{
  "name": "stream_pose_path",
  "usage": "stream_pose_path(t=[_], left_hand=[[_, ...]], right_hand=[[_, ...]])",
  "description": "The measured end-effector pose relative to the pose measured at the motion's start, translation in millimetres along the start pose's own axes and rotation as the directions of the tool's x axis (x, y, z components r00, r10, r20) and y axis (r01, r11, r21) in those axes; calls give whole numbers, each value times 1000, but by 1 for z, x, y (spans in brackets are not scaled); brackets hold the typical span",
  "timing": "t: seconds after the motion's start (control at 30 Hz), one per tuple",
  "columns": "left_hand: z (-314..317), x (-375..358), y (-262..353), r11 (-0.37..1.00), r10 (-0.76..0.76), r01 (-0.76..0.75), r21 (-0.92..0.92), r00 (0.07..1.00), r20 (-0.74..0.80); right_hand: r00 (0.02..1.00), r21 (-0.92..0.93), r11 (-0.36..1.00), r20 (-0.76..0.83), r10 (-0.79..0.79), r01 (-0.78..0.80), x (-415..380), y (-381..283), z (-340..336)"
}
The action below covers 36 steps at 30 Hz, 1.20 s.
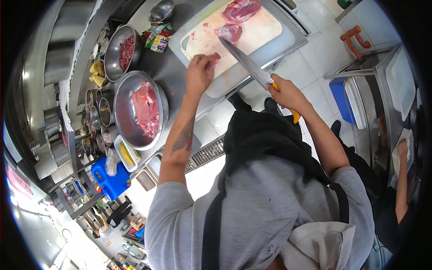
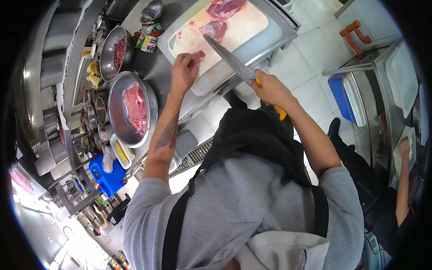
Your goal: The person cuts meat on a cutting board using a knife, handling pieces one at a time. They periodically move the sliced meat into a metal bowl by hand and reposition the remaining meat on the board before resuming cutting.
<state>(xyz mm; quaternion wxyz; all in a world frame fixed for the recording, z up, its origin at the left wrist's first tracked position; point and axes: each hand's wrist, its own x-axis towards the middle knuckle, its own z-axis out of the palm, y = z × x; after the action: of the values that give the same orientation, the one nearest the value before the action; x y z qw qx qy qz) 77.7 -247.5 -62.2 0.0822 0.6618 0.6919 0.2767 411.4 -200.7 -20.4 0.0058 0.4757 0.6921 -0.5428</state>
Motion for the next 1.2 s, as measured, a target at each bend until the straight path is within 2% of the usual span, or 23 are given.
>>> stream_pose_path(t=[0.1,0.13,0.23,0.3,0.33,0.37,0.4,0.47,0.5,0.57,0.6,0.63,0.7,0.73,0.8,0.93,1.0,1.1,1.2], left_hand=[[-16,-21,5,995,67,-69,-77,997,-34],[-23,-21,11,1000,-26,26,-4,996,-86],[-24,-8,13,1000,-16,16,-3,998,-63],[-8,0,2,1000,-10,10,11,1000,-29],[-3,5,7,992,-122,122,16,993,-6],[1,7,11,973,-231,231,23,973,17],[5,7,15,973,-229,229,22,973,19],[6,-1,29,981,-192,188,-41,972,-137],[6,-6,34,981,-192,188,-41,972,-133],[6,-19,38,961,-265,263,-80,964,-8],[3,-24,35,976,-217,218,-6,976,17],[5,-25,31,975,-220,220,-6,975,23],[11,-26,24,981,76,-77,179,997,14],[16,-28,20,982,72,-74,174,997,16],[26,-33,12,979,62,-111,174,962,267],[31,-40,12,979,87,-126,159,969,230],[31,-40,10,979,111,-144,146,970,217],[30,-41,8,987,104,-129,95,968,228],[29,-43,7,982,113,-147,122,963,246]], right_hand=[[1000,17,1000,27,-10,9,-3,11,5],[999,19,1000,32,-10,9,-5,11,6],[996,-8,997,57,72,-72,-6,12,7],[999,-104,995,-43,-15,10,-3,20,12],[999,-104,994,-43,-15,11,-5,20,13],[992,-37,996,-99,-81,77,-8,18,16],[977,27,989,-160,-140,146,-10,16,18],[982,65,987,-134,-134,144,-15,1,16],[985,102,984,-106,-134,145,-16,-5,14],[986,83,986,-102,-135,143,-15,-11,13],[986,63,987,-97,-138,145,-15,-12,15],[987,66,988,-94,-133,140,-15,-13,16],[974,60,977,-108,-198,205,-17,-14,20],[976,58,978,-105,-193,199,-19,-15,21],[973,-32,977,-82,-215,213,-20,-18,25],[961,-47,970,-133,-242,238,-1,-19,49],[949,-47,970,-199,-243,239,28,-33,59],[938,-20,968,-243,-248,250,81,-53,69],[932,-38,966,-254,-257,256,112,-63,75]])
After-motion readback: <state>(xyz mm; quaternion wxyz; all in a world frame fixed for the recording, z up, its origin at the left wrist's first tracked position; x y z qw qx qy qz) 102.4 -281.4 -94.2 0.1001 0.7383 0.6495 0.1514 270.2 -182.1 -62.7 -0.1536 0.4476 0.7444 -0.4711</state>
